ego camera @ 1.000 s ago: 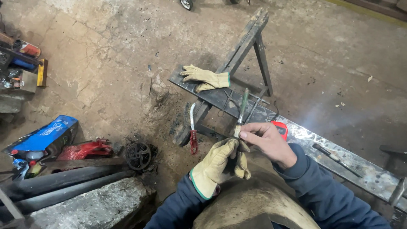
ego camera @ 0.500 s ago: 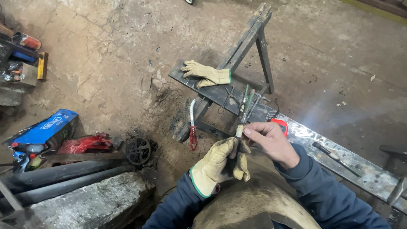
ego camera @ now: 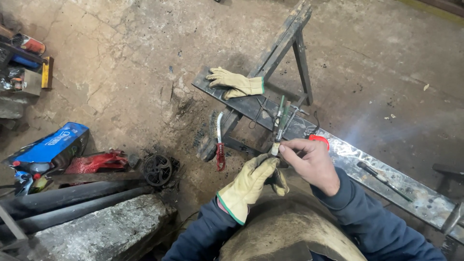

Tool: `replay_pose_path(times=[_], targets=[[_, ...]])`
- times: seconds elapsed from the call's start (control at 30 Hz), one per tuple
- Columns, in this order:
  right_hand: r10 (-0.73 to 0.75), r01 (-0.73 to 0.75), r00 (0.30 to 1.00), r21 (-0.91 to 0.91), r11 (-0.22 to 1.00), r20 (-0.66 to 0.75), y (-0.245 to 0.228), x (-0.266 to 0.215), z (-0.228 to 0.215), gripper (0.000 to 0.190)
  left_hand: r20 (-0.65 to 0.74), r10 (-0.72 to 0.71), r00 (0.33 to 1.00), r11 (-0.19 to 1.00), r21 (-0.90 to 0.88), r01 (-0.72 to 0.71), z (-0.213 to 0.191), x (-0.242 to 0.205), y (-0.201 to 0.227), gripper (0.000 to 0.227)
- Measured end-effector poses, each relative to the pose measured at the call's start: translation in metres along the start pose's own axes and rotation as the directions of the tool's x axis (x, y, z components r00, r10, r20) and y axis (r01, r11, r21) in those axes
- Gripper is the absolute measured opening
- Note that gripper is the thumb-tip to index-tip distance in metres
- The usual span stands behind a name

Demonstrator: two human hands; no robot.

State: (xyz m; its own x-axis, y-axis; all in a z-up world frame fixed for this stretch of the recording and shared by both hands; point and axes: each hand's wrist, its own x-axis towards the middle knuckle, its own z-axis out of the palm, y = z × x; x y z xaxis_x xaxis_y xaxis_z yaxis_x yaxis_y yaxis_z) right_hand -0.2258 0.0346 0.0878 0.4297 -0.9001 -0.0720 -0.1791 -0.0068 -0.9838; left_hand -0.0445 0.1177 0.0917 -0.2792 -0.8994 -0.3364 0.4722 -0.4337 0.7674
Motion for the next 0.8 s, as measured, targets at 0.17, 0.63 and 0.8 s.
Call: replay_pose_path(times=[0.17, 0.63, 0.8], targets=[[0.018, -0.021, 0.999, -0.094, 0.995, -0.029, 0.011, 0.001, 0.006, 0.019, -0.065, -0.014, 0.998, 0.999, 0.048, 0.017, 0.000, 0.002, -0.005, 0.045], [0.180, -0.189, 0.982, 0.316, 0.930, 0.059, 0.029, 0.009, 0.003, 0.021, 0.120, -0.049, 0.992, 0.940, -0.331, 0.087, -0.008, -0.001, -0.010, 0.046], [0.208, -0.347, 0.928, 0.512, 0.786, 0.310, 0.011, 0.013, 0.001, 0.026, 0.182, -0.042, 0.982, 0.885, -0.449, 0.121, -0.015, -0.001, -0.010, 0.052]])
